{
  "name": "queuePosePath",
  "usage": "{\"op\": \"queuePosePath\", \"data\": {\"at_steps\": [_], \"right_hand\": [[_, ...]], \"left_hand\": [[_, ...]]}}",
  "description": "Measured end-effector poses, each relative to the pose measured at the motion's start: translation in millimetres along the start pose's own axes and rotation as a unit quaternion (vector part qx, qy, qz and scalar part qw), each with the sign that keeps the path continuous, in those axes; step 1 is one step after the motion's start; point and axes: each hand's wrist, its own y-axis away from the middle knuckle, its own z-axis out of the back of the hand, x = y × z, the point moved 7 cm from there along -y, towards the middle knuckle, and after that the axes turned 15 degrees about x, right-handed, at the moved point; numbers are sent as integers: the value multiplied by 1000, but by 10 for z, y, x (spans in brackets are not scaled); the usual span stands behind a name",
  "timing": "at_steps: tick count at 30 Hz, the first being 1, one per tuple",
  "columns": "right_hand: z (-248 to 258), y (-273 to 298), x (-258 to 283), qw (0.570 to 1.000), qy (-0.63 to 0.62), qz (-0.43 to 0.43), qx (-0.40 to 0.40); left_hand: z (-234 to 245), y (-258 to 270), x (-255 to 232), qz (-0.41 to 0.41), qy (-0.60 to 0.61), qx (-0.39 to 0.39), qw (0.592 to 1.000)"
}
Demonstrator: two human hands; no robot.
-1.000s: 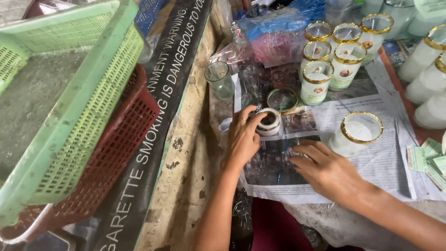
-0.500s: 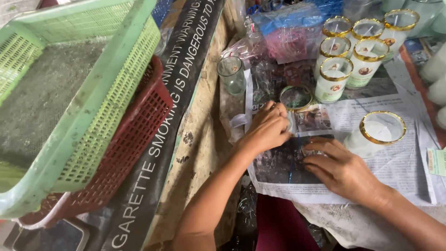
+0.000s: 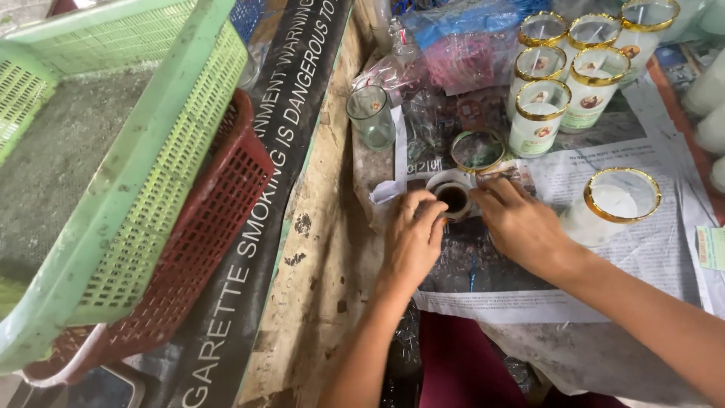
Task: Applying decorative gold bands and labels to glass candle jars at a workspace.
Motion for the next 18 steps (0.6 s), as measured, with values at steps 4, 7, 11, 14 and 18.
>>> {"op": "queuePosePath", "data": {"at_steps": [4, 7, 11, 14, 18], "right_hand": [[-64, -123, -24, 998, 62, -5, 10], [-102, -88, -11, 998, 57, 19, 31], [-95, -100, 38, 995, 55, 38, 68], [-132, -88, 43, 995, 37, 41, 81], [-147, -70, 88, 996, 32, 33, 77]], "left_hand": [[-9, 123, -180, 52, 6, -12, 999], [-76, 246, -189, 67, 30, -26, 997], [-165, 346, -149, 97, 4, -34, 995], [-238, 376, -138, 121, -3, -33, 992], [-264, 418, -142, 144, -20, -50, 988]]}}
